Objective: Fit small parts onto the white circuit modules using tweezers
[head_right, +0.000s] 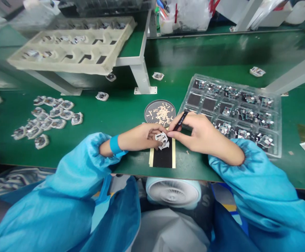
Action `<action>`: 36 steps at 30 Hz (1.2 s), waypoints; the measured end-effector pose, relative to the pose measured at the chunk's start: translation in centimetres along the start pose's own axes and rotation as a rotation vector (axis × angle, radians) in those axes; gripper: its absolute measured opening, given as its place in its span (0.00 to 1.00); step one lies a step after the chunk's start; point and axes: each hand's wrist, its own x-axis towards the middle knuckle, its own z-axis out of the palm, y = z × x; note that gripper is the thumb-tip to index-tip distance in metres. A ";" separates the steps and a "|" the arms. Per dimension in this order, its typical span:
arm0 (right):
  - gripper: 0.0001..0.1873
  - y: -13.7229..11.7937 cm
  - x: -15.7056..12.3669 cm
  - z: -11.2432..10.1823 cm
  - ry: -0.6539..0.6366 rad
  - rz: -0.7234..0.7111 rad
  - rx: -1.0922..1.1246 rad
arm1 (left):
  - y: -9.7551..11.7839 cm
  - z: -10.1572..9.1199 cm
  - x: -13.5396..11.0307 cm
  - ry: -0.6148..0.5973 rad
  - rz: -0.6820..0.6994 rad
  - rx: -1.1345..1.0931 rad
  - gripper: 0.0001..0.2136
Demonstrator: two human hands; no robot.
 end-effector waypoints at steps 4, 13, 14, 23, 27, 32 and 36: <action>0.07 0.9 0.2 -1.1 -0.180 0.090 0.173 | 0.2 -0.3 0.0 -0.034 -0.007 0.030 0.17; 0.15 1.1 0.7 -0.5 0.057 0.111 0.266 | -0.4 -0.4 0.2 -0.070 -0.027 -0.087 0.20; 0.15 1.1 0.7 -0.1 0.094 0.084 0.246 | -0.3 -0.4 0.2 -0.063 -0.028 -0.077 0.20; 0.10 1.3 0.7 1.8 0.135 0.035 0.168 | -0.3 -0.1 0.1 -0.050 0.015 -0.007 0.19; 0.09 1.2 0.7 2.1 0.167 0.085 0.184 | -0.1 -0.1 0.0 -0.054 0.033 0.015 0.19; 0.10 1.0 0.6 2.6 0.188 0.098 0.181 | 0.1 -0.2 -0.2 -0.050 0.032 0.031 0.20; 0.13 0.7 0.9 0.9 0.271 0.095 0.220 | -0.2 -0.1 -0.1 -0.043 -0.004 -0.073 0.20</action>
